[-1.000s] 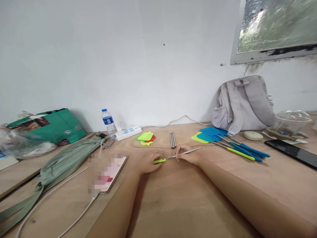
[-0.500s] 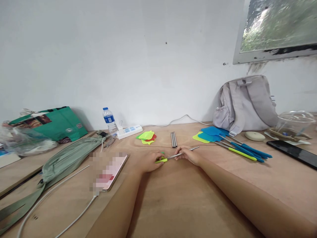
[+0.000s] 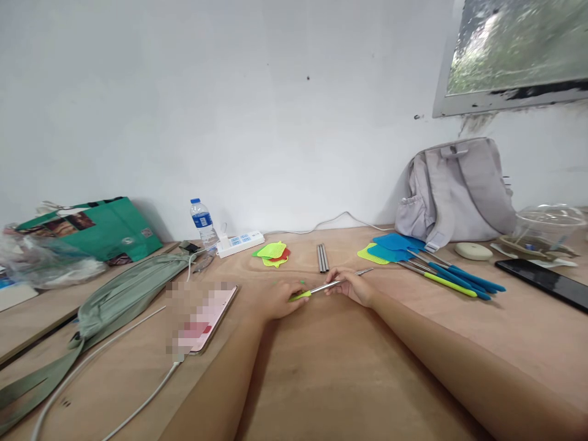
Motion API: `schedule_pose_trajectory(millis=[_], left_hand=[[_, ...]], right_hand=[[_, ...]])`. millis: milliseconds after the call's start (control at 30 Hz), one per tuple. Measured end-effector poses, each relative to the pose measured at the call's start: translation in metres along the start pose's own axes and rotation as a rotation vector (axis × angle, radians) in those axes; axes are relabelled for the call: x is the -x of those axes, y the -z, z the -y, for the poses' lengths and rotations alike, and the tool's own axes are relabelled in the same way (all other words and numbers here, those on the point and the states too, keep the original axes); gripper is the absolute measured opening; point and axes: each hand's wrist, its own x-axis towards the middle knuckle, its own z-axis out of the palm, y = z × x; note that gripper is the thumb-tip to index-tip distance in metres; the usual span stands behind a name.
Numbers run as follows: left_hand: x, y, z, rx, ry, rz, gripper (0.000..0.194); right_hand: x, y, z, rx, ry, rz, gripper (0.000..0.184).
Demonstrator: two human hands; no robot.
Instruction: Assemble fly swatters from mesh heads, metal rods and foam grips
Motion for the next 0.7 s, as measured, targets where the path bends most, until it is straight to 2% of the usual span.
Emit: schedule_pose_trajectory(millis=[133, 300, 500, 700], left_hand=[[-0.002, -0.003, -0.003, -0.046, -0.037, -0.077, 0.032], [-0.007, -0.01, -0.014, -0.139, -0.11, -0.21, 0.031], [-0.01, -0.019, -0.03, -0.132, -0.093, -0.285, 0.031], [-0.008, -0.02, -0.04, 0.059, -0.047, -0.307, 0.019]], right_hand=[[0.0, -0.002, -0.001, -0.035, 0.012, -0.007, 0.012], [-0.001, -0.018, -0.005, 0.0, -0.007, -0.032, 0.014], [-0.001, -0.032, -0.016, -0.037, 0.065, -0.257, 0.021], [0.011, -0.041, -0.024, -0.028, 0.02, -0.342, 0.016]])
